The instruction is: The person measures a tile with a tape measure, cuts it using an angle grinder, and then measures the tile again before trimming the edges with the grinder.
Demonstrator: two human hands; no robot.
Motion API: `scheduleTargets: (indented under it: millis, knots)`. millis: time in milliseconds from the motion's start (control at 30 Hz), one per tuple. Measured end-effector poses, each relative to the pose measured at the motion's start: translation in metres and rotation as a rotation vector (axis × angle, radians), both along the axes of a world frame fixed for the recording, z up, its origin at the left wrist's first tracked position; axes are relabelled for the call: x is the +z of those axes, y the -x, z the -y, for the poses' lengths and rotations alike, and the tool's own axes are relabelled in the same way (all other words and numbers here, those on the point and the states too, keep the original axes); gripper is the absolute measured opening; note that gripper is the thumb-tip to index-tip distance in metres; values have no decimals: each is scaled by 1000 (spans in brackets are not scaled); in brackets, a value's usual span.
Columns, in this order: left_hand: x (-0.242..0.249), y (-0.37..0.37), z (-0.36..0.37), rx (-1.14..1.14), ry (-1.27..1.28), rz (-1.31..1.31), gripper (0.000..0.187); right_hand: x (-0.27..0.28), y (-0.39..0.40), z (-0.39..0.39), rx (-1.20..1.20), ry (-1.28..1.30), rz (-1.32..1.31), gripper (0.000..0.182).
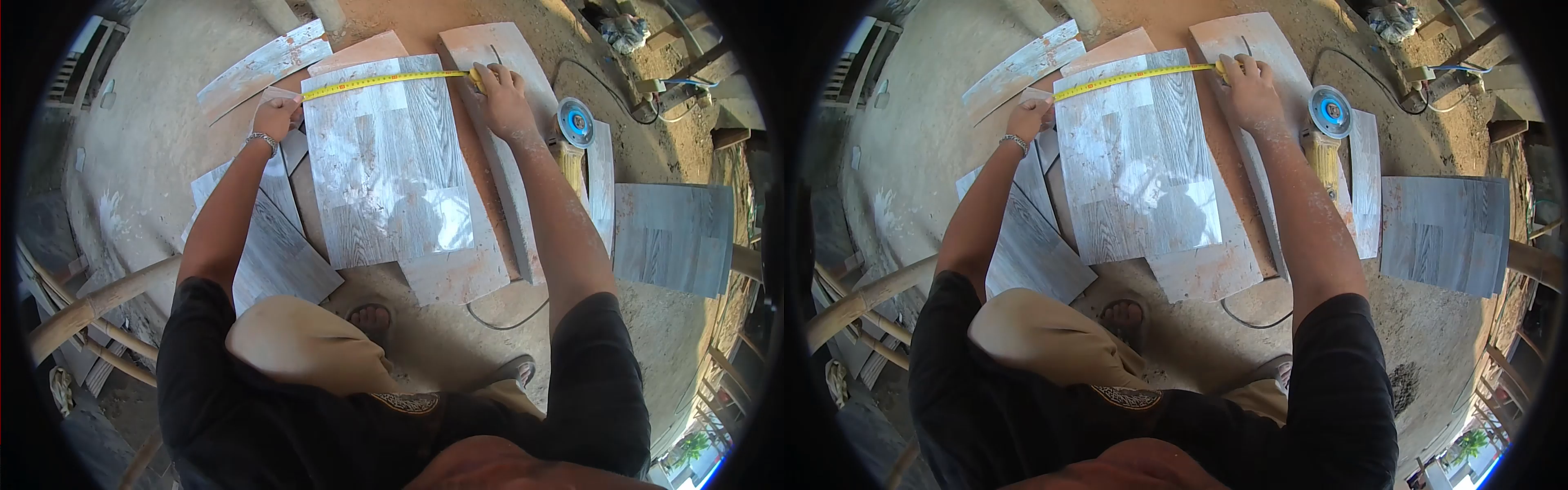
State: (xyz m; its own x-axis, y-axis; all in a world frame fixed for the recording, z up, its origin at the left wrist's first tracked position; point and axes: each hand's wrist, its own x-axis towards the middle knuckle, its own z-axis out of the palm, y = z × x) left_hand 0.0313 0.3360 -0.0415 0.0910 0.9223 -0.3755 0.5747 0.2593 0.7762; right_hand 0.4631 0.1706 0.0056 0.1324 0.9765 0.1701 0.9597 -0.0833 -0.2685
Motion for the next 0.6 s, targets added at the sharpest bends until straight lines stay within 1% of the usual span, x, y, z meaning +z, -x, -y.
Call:
scheduleTargets:
  millis: [133, 233, 300, 367, 467, 567, 600]
  knots:
    - [2, -13, -26, -22, -53, -48, 37, -11, -14, -29, 28, -1, -27, 57]
    - [4, -21, -30, -25, -59, -90, 37, -13, -19, -37, -3, 39, -5, 58]
    - [5, -22, -27, 13, -31, -12, 36, -17, -16, -36, -21, 9, -30, 57]
    - [-7, -19, -33, 28, -21, 109, 37, -23, -20, -36, -69, -5, -34, 57]
    - [-5, -20, -36, -2, -5, 107, 35, -32, -24, -38, -147, -118, -81, 56]
    - [-5, -22, -30, -3, -48, 113, 34, -40, -23, -41, -155, -161, -77, 54]
    - [-7, -20, -30, -4, -27, 106, 32, -39, -24, -39, -162, -162, -75, 54]
